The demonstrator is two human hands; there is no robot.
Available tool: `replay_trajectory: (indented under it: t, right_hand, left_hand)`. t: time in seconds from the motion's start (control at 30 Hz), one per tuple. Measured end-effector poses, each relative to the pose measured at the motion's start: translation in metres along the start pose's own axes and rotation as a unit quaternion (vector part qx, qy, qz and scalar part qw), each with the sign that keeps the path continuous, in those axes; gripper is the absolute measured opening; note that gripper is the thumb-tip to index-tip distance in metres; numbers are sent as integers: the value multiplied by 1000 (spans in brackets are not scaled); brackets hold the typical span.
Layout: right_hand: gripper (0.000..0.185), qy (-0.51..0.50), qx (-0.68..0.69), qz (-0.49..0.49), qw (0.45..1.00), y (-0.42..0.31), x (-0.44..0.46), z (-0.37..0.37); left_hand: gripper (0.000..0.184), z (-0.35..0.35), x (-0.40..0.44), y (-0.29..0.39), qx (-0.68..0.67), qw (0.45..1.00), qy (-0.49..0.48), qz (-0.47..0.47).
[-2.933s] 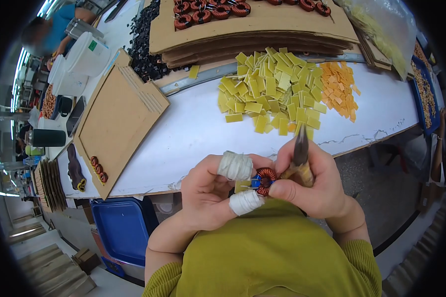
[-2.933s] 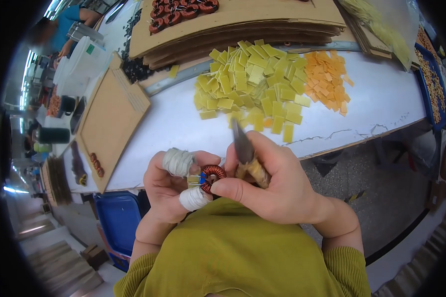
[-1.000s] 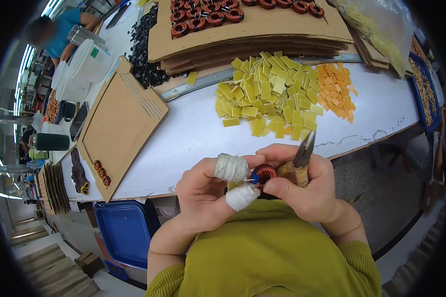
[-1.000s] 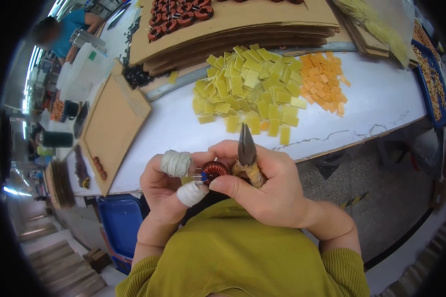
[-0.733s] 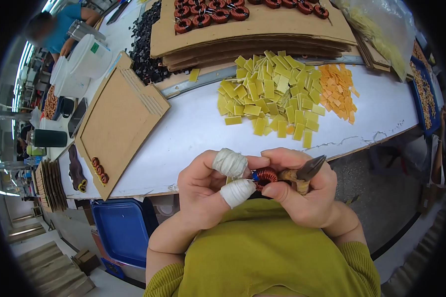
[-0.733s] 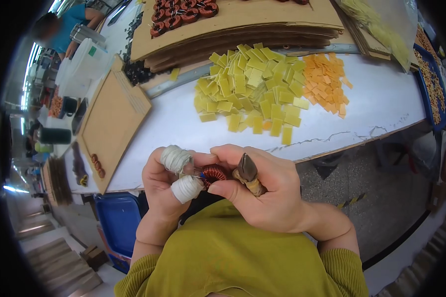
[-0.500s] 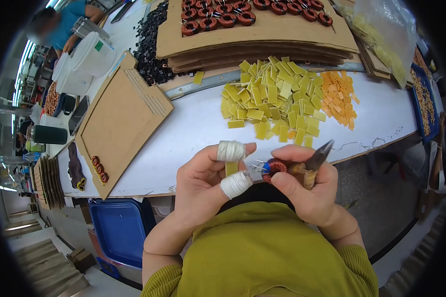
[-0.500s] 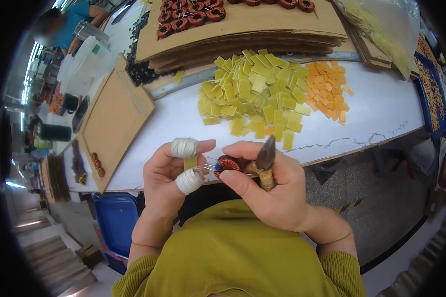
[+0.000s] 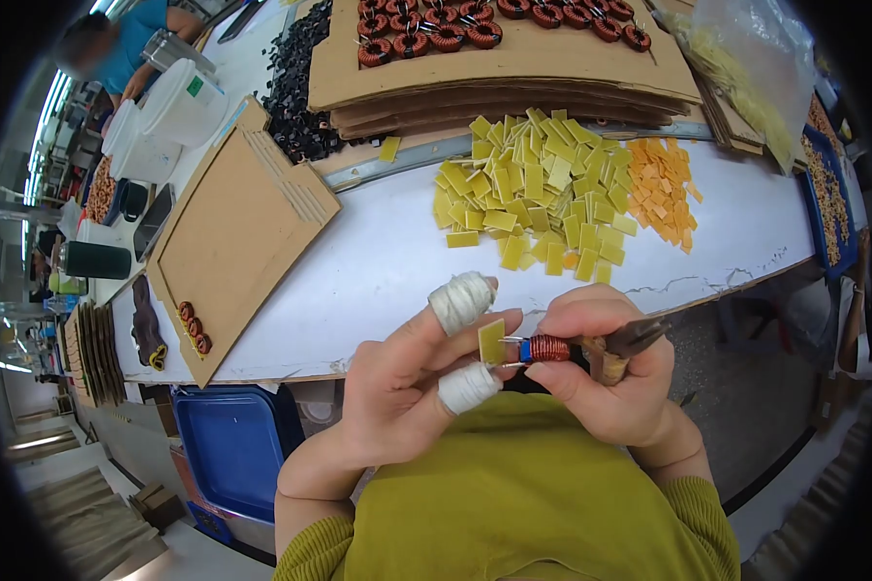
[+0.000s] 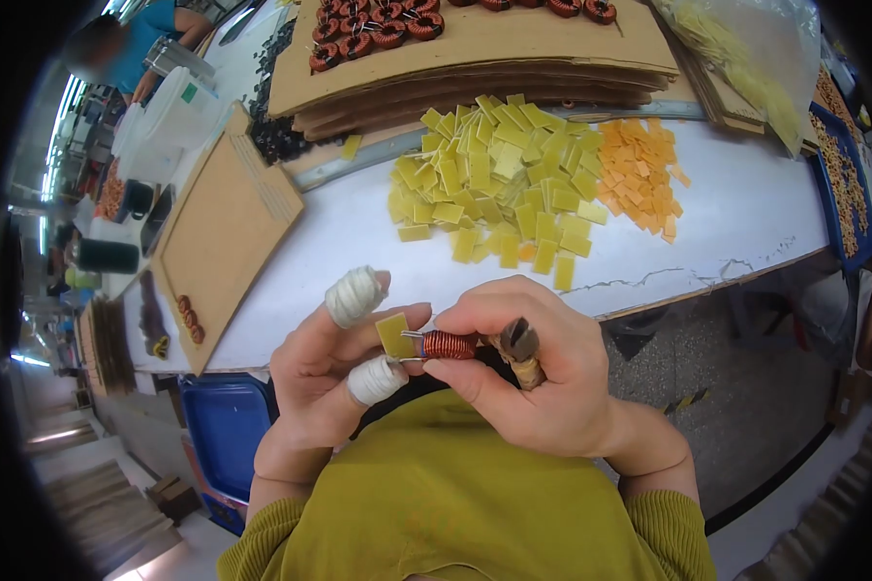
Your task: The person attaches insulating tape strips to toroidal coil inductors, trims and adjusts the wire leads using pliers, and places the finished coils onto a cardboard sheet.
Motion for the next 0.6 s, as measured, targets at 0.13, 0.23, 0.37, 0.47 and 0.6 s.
replay_trajectory:
  t: [0.13,0.23,0.37,0.47,0.6]
  right_hand:
    - [31,-19,4,8,1000,-4,-3,0]
    - [31,-37,-41,-14,998,-11,-1,-1]
    - [32,-30,-63,-20,997,-17,-1,-3]
    - [35,-39,-74,-28,996,-19,0,-4]
    - [28,-58,-103,-44,992,-24,2,-5]
  left_hand:
    - [54,-2,-1,-1,5,1000,-5,30]
    - [48,-2,-1,-4,-10,996,-36,81]
    - [44,1,-2,-1,18,991,-67,117]
    - [43,1,-3,-2,19,987,-74,143]
    - [42,2,-3,-3,12,988,-73,138]
Point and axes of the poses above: each hand's wrist, its own x-axis towards the middle knuckle, its own z-axis out of the palm, y = z × x, the point moved 7 cm from there along x, towards the middle knuckle, and after that the axes turned 2 degrees about -x, right-handed, at the moved point
